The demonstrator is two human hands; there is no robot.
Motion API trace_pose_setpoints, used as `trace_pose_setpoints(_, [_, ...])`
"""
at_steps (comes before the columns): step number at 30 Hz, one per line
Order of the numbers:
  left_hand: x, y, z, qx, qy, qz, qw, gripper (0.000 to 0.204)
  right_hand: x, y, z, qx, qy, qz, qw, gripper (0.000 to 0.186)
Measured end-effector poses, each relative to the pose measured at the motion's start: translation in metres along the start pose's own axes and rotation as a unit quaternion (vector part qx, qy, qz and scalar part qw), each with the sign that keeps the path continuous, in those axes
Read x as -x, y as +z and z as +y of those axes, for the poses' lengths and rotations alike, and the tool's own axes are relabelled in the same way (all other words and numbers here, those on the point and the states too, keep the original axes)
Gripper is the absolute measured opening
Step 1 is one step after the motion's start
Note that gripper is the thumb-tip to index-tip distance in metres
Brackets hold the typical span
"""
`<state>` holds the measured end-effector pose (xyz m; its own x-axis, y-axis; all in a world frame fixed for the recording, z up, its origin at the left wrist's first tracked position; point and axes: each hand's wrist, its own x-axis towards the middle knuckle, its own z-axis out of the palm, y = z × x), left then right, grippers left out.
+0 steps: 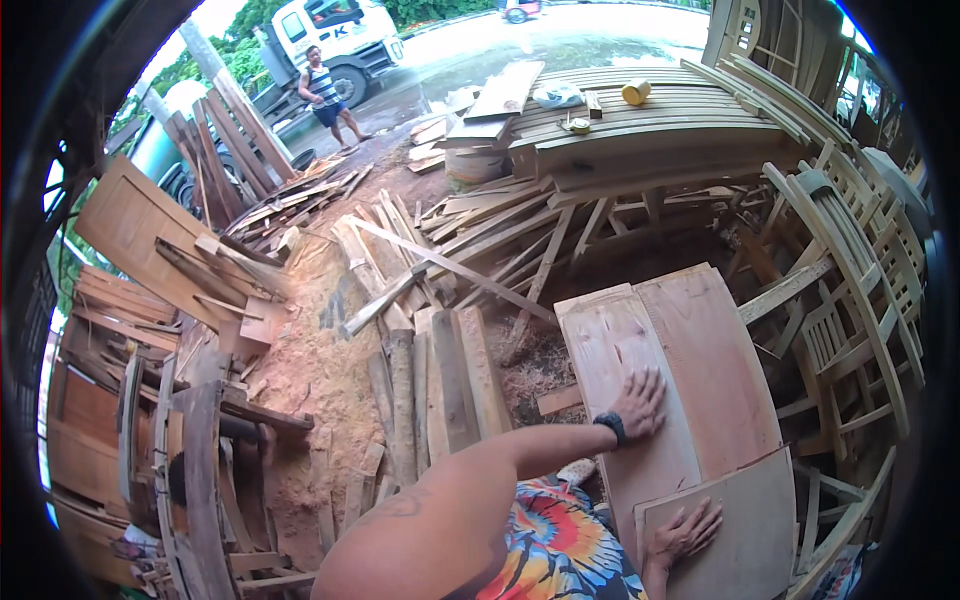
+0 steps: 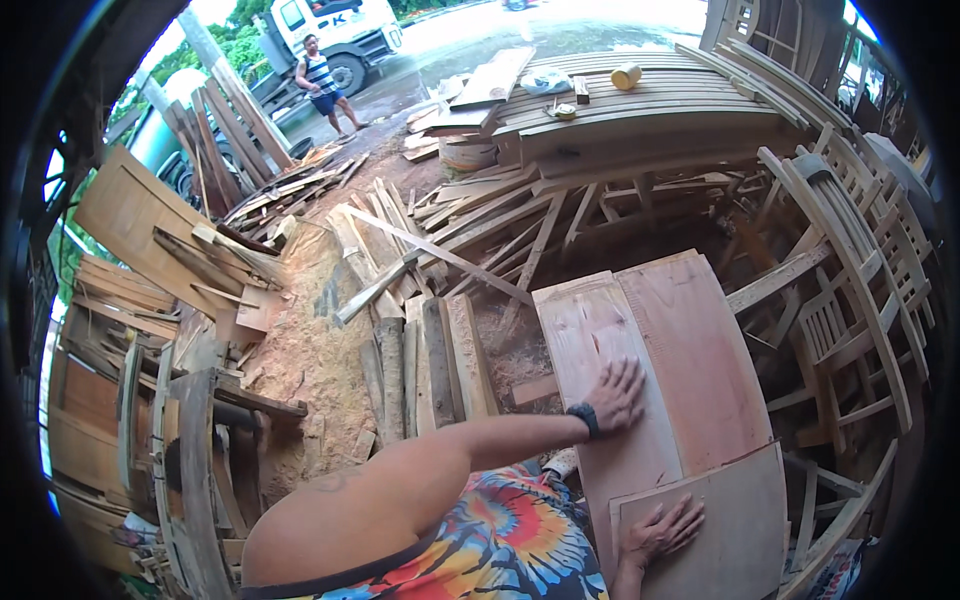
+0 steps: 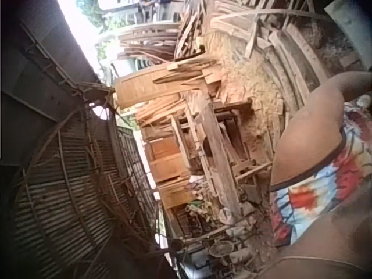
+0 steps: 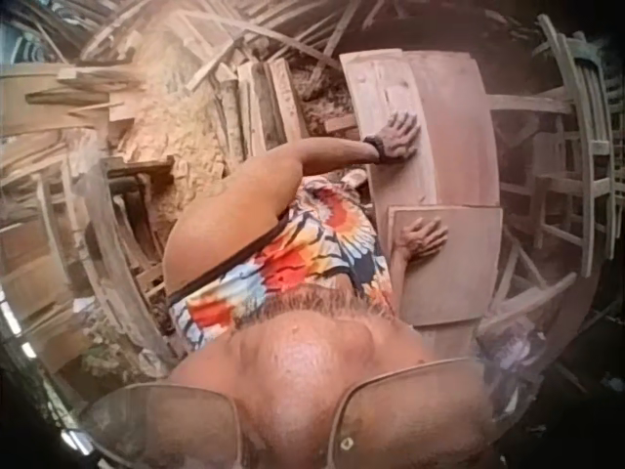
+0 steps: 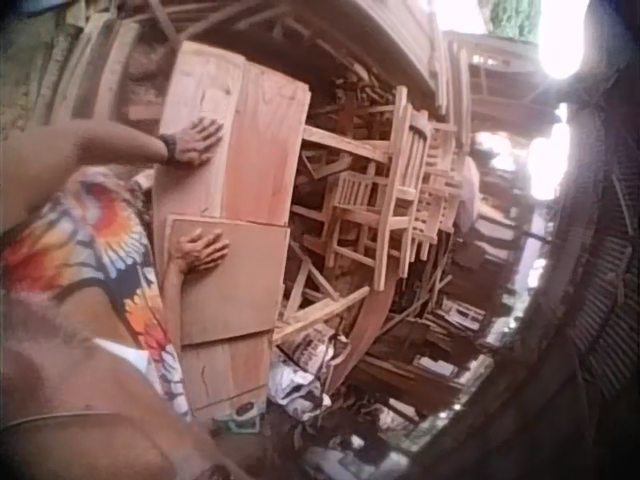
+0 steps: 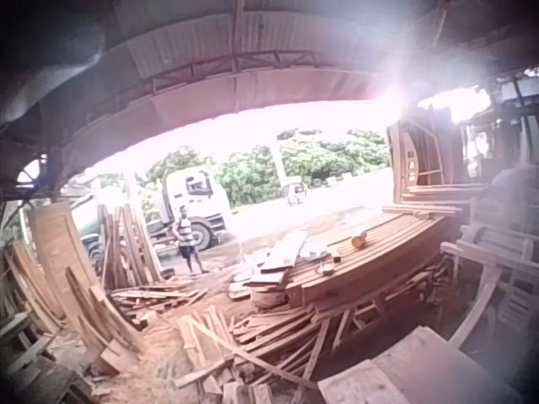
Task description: The person aligns a wooden panel onto a larger wooden assembly, marks the surface with a pencil, and then uses a power planer to smooth the edge of a vertical board.
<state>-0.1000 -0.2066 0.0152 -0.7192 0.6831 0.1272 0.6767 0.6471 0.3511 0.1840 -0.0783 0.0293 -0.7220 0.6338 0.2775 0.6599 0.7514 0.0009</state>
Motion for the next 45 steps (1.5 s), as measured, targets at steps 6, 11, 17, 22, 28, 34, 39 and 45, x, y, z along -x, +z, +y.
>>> trace_pose_setpoints(6, [0.073, 0.015, 0.084, 0.037, 0.068, -0.073, 0.994, 0.073, 0.005, 0.003, 0.017, 0.001, 0.031, -0.012, 0.999, 0.059])
trace_pose_setpoints(11, [0.081, -0.005, 0.09, -0.082, 0.213, -0.029, 0.973, 0.053, -0.012, -0.001, 0.005, -0.024, 0.013, 0.009, 1.0, 0.058])
trace_pose_setpoints(17, [0.105, 0.003, 0.072, 0.071, 0.097, 0.032, 0.992, 0.068, -0.006, -0.007, -0.002, -0.083, 0.033, -0.063, 0.994, 0.063])
trace_pose_setpoints(22, [0.115, 0.007, 0.095, 0.079, 0.067, 0.015, 0.994, 0.061, -0.008, -0.012, 0.014, -0.163, 0.051, -0.113, 0.979, 0.062])
trace_pose_setpoints(28, [0.149, -0.027, 0.104, 0.136, 0.132, -0.071, 0.979, 0.066, -0.008, -0.018, 0.018, -0.197, 0.057, -0.146, 0.968, 0.061])
trace_pose_setpoints(34, [0.171, -0.063, 0.078, 0.217, 0.025, 0.047, 0.975, 0.029, -0.012, -0.025, 0.017, -0.198, 0.057, -0.132, 0.97, 0.063])
trace_pose_setpoints(39, [0.149, -0.079, 0.027, 0.216, -0.08, 0.072, 0.97, 0.02, -0.016, -0.026, 0.02, -0.205, 0.074, -0.137, 0.966, 0.067])
trace_pose_setpoints(45, [0.103, -0.089, -0.058, 0.23, -0.134, 0.132, 0.955, 0.019, -0.027, -0.037, 0.007, -0.121, 0.003, -0.14, 0.983, 0.068])
